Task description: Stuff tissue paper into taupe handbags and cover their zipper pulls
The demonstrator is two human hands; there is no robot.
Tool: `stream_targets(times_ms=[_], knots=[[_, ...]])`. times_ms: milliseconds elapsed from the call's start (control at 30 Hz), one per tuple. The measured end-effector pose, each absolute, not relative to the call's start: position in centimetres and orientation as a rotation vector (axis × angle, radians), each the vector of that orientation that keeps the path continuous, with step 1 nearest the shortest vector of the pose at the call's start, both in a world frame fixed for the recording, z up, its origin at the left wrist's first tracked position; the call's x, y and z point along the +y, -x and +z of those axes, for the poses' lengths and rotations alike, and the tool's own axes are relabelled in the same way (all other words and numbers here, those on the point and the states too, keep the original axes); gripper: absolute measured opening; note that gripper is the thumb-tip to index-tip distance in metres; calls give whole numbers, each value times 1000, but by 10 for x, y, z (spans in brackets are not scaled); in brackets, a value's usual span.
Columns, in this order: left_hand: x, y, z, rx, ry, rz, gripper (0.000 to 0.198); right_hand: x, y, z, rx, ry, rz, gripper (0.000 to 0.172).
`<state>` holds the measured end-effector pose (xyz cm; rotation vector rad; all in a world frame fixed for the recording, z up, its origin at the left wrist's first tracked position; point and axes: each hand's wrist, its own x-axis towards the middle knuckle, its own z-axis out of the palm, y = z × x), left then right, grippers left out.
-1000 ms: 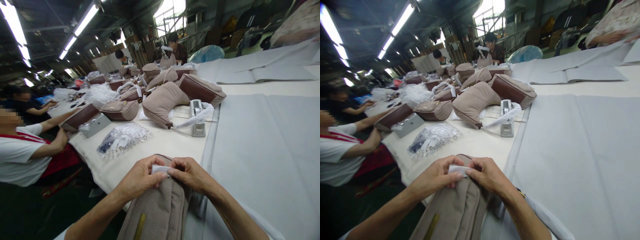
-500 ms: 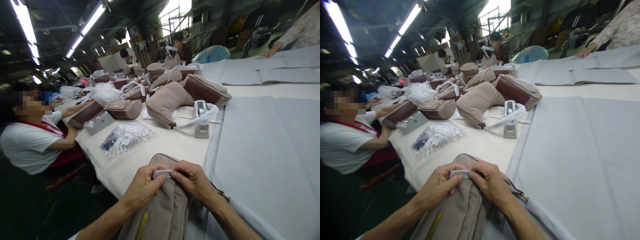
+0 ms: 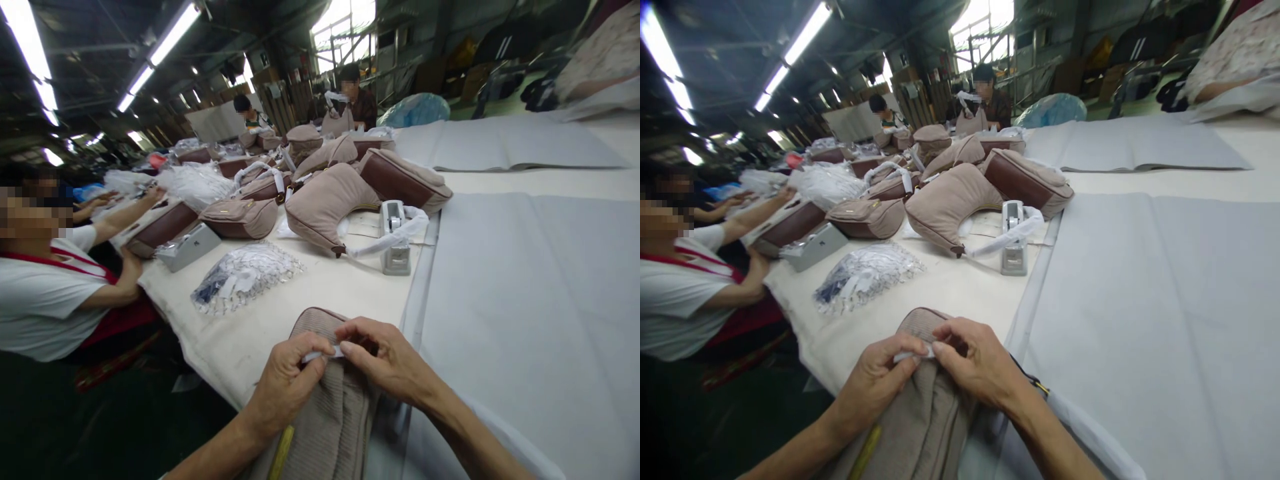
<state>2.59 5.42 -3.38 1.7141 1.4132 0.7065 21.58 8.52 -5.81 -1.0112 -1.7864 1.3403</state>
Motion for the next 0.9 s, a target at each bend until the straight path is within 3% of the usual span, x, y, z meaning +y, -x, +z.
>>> stream_targets(times_ms=[200,467,767,900], knots=[[55,-26,-34,1398,-1783,687,18,97,-215,-57,-1978,905,1403,8],[62,-30,-14,1412,-1659,511,26,94,-213,-55,-2305,892,1094,8],[65,-38,-5,1576,-1927,171,15,91,-213,-54,-2411,910,964,5],[58,-34,-19,1590,-2081,257,15,92,-216,-57,-2275,871,1062,9]])
